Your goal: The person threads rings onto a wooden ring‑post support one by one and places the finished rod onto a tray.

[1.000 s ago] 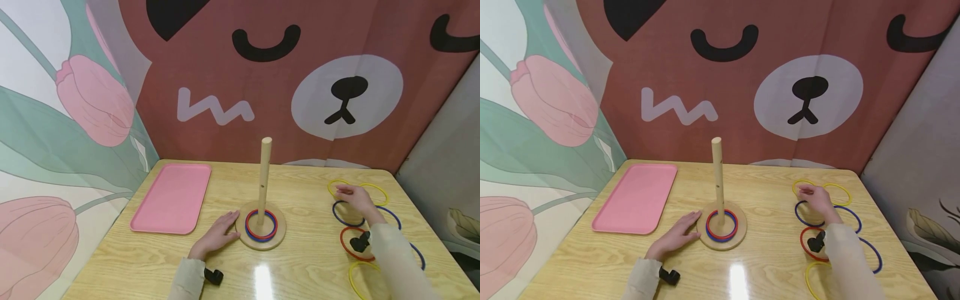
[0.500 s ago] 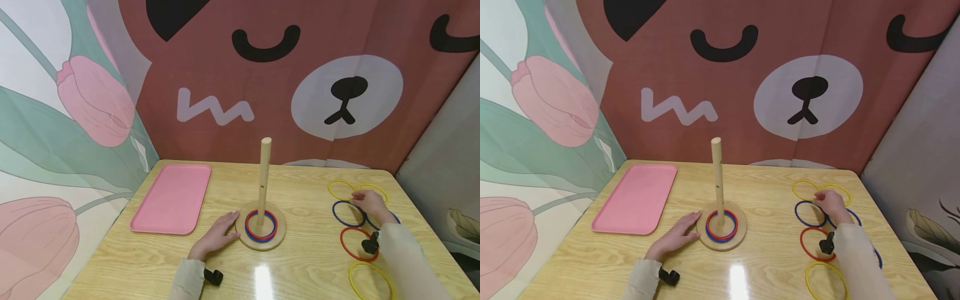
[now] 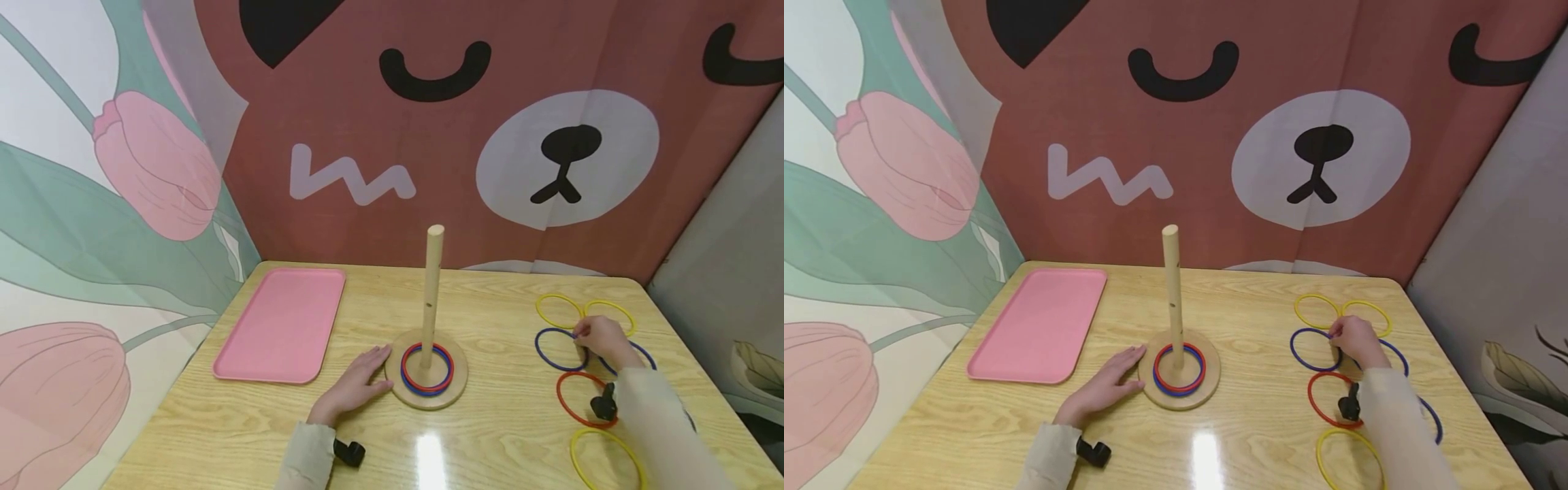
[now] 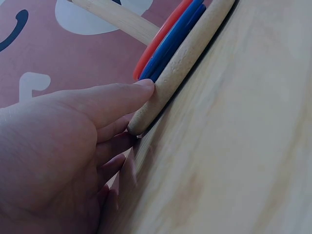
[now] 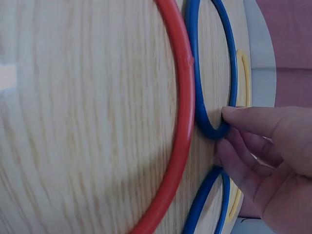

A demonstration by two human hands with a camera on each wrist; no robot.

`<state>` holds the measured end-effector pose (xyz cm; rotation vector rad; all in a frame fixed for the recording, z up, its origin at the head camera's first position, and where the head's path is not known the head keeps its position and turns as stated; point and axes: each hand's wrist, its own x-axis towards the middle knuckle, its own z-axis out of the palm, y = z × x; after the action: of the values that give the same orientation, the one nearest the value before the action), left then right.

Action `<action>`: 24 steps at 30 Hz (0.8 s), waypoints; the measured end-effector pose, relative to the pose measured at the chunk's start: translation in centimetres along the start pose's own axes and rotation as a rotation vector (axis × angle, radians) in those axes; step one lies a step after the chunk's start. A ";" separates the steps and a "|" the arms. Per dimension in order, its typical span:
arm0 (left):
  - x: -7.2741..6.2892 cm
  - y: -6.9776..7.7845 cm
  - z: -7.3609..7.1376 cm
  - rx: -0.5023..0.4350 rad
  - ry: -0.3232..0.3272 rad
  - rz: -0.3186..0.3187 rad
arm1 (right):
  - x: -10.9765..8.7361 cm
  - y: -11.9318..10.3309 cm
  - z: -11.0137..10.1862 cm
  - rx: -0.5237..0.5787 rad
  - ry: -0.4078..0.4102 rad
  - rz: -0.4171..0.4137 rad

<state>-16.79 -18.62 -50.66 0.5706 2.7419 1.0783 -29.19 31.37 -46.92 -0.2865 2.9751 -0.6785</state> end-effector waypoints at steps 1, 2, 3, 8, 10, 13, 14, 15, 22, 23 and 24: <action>0.0 0.0 0.0 0.001 -0.001 -0.001 | 0.0 -0.1 0.1 -0.002 0.004 0.000; 0.0 0.0 0.0 0.000 -0.001 -0.001 | 0.0 -0.2 0.1 -0.002 0.005 0.003; 0.0 0.0 0.0 0.001 0.000 -0.002 | 0.0 -0.2 0.2 -0.005 0.007 0.003; 0.0 0.0 0.0 0.003 -0.002 -0.004 | -0.1 -0.3 0.6 0.001 0.026 0.010; 0.1 0.0 0.1 0.001 -0.002 -0.004 | -0.1 -0.3 0.7 0.013 0.037 0.017; 0.1 0.0 0.1 0.001 0.001 -0.003 | -0.2 -0.4 0.8 0.047 0.047 0.036; 0.1 0.0 0.1 0.002 0.002 -0.003 | -0.3 -0.5 0.8 0.060 0.049 0.043; 0.1 0.0 0.1 0.001 0.002 -0.004 | -0.3 -0.6 0.8 0.076 0.047 0.052; 0.1 0.0 0.0 -0.001 0.001 -0.009 | -0.4 -1.2 1.2 0.248 0.010 0.127; 0.1 0.0 0.0 -0.002 0.001 -0.010 | -0.5 -1.3 1.2 0.276 0.006 0.135; 0.1 0.0 0.0 -0.001 0.000 -0.010 | -0.5 -1.5 1.1 0.294 0.006 0.135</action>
<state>-16.83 -18.58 -50.70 0.5563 2.7416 1.0772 -28.37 29.69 -47.28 -0.0631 2.8130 -1.0818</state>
